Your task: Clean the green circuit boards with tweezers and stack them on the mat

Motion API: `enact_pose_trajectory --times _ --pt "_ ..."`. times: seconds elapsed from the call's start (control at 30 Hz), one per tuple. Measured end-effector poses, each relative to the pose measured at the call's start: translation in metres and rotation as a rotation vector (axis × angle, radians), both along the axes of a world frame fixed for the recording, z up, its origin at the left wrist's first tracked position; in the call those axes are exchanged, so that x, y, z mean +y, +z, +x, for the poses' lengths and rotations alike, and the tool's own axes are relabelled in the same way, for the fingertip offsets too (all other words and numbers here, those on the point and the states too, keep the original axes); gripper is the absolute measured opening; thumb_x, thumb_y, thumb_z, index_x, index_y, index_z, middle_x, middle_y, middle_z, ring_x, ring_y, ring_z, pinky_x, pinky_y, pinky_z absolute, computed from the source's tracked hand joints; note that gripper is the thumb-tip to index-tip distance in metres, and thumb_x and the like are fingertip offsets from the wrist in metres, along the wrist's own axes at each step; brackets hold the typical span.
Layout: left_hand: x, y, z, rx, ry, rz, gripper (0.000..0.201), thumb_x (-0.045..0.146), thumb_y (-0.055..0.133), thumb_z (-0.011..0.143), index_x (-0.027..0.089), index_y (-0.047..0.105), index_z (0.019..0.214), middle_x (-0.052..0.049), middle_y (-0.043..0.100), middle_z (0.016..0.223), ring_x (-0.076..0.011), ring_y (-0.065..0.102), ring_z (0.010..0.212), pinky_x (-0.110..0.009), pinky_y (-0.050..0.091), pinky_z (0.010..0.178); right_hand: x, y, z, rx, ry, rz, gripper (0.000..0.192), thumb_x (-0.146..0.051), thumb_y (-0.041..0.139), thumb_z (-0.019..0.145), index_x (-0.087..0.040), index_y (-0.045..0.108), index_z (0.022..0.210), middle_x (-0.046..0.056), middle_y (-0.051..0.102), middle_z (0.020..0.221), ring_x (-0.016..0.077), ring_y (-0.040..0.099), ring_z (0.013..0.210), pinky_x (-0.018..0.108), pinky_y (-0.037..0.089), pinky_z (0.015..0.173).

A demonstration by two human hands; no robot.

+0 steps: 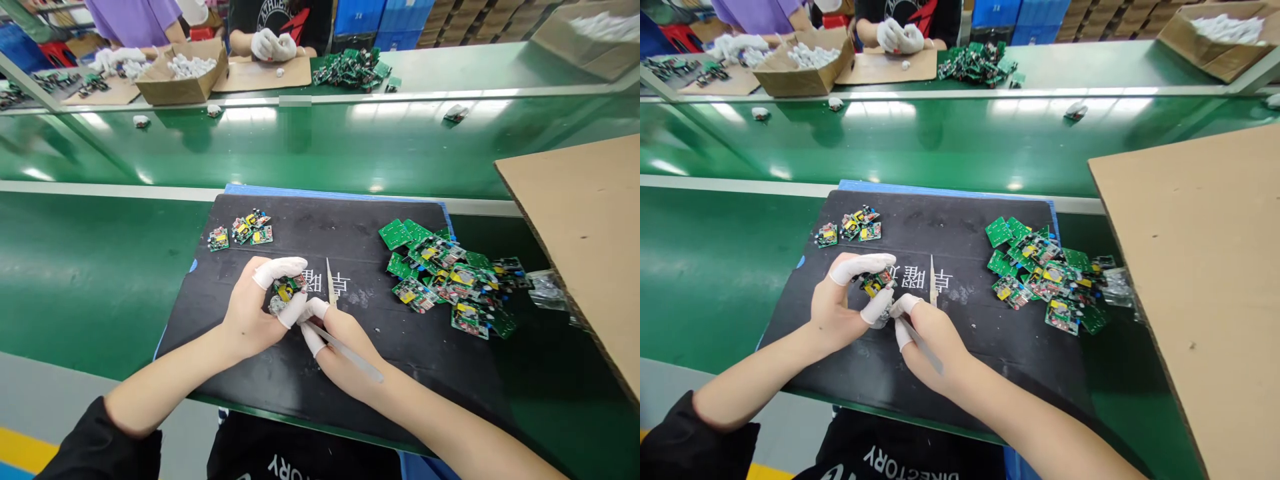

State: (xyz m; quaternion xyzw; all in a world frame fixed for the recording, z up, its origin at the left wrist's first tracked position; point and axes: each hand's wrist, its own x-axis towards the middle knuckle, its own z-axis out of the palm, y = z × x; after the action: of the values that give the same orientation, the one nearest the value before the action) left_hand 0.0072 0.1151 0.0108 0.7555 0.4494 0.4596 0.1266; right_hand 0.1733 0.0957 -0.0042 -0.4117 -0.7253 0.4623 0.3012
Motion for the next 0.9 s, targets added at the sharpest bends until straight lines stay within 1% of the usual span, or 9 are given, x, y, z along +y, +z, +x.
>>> enact_pose_trajectory --times 0.13,0.27,0.37,0.43,0.5,0.63,0.7,0.77,0.9 --pt "-0.002 0.000 0.003 0.004 -0.042 0.089 0.030 0.011 0.063 0.079 0.020 0.057 0.107 -0.007 0.072 0.102 -0.0200 0.067 0.090 -0.034 0.057 0.077 -0.006 0.007 0.002 0.068 -0.095 0.065 0.016 -0.007 0.046 0.083 -0.021 0.052 0.082 -0.002 0.060 0.068 0.0135 0.058 0.058 0.024 0.049 0.057" --pt "-0.005 -0.003 0.004 -0.070 -0.066 0.026 0.038 0.011 0.064 0.078 0.020 0.056 0.114 -0.009 0.071 0.107 -0.0228 0.066 0.101 -0.035 0.058 0.081 -0.008 -0.001 -0.006 0.023 0.039 0.101 0.017 -0.006 0.048 0.082 -0.021 0.055 0.083 0.002 0.066 0.077 0.0172 0.064 0.069 0.027 0.054 0.065" --pt "-0.006 -0.004 0.003 -0.099 -0.065 -0.003 0.040 0.012 0.066 0.078 0.019 0.057 0.117 -0.010 0.071 0.109 -0.0228 0.067 0.104 -0.035 0.058 0.084 -0.008 -0.006 -0.009 -0.007 0.065 0.151 0.017 -0.005 0.051 0.081 -0.020 0.058 0.084 0.004 0.069 0.081 0.0193 0.067 0.074 0.030 0.056 0.071" --pt "-0.007 -0.004 0.003 -0.090 -0.073 0.009 0.042 0.014 0.067 0.078 0.019 0.057 0.119 -0.010 0.071 0.112 -0.0221 0.068 0.101 -0.034 0.058 0.085 -0.007 -0.001 -0.004 0.022 0.027 0.166 0.018 -0.006 0.049 0.083 -0.020 0.060 0.083 0.004 0.070 0.082 0.0178 0.067 0.071 0.028 0.056 0.069" --pt "-0.006 -0.003 0.003 -0.072 -0.081 0.026 0.043 0.015 0.067 0.079 0.019 0.057 0.121 -0.010 0.072 0.112 -0.0215 0.070 0.098 -0.033 0.059 0.083 -0.006 0.007 0.004 0.082 -0.052 0.197 0.018 -0.007 0.049 0.085 -0.020 0.061 0.084 0.003 0.071 0.080 0.0158 0.067 0.066 0.026 0.055 0.065" --pt "-0.005 -0.003 0.005 -0.030 -0.070 0.114 0.036 0.015 0.065 0.080 0.017 0.058 0.116 -0.013 0.074 0.106 -0.0222 0.072 0.093 -0.032 0.060 0.077 -0.007 0.019 0.019 0.202 -0.172 0.278 0.018 -0.006 0.054 0.084 -0.022 0.062 0.089 0.002 0.069 0.077 0.0149 0.066 0.065 0.025 0.055 0.060" --pt "-0.004 -0.002 0.005 -0.005 -0.065 0.169 0.033 0.014 0.064 0.080 0.016 0.059 0.113 -0.014 0.074 0.102 -0.0226 0.072 0.092 -0.032 0.060 0.076 -0.010 0.019 0.023 0.276 -0.200 0.299 0.022 -0.005 0.054 0.082 -0.023 0.060 0.094 0.002 0.066 0.077 0.0149 0.065 0.062 0.026 0.055 0.057" --pt "-0.004 -0.001 0.006 0.023 -0.067 0.215 0.032 0.013 0.063 0.081 0.016 0.059 0.113 -0.012 0.075 0.097 -0.0220 0.073 0.091 -0.032 0.060 0.075 -0.014 0.017 0.025 0.334 -0.229 0.330 0.027 -0.004 0.054 0.080 -0.024 0.058 0.097 0.002 0.065 0.078 0.0158 0.064 0.062 0.028 0.056 0.056" --pt "-0.006 0.002 0.007 0.056 -0.105 0.263 0.029 0.011 0.062 0.081 0.015 0.060 0.110 -0.010 0.075 0.090 -0.0191 0.073 0.084 -0.028 0.061 0.073 -0.016 0.014 0.026 0.301 -0.234 0.484 0.036 0.001 0.056 0.073 -0.024 0.057 0.098 0.004 0.068 0.081 0.0190 0.068 0.070 0.031 0.060 0.062"
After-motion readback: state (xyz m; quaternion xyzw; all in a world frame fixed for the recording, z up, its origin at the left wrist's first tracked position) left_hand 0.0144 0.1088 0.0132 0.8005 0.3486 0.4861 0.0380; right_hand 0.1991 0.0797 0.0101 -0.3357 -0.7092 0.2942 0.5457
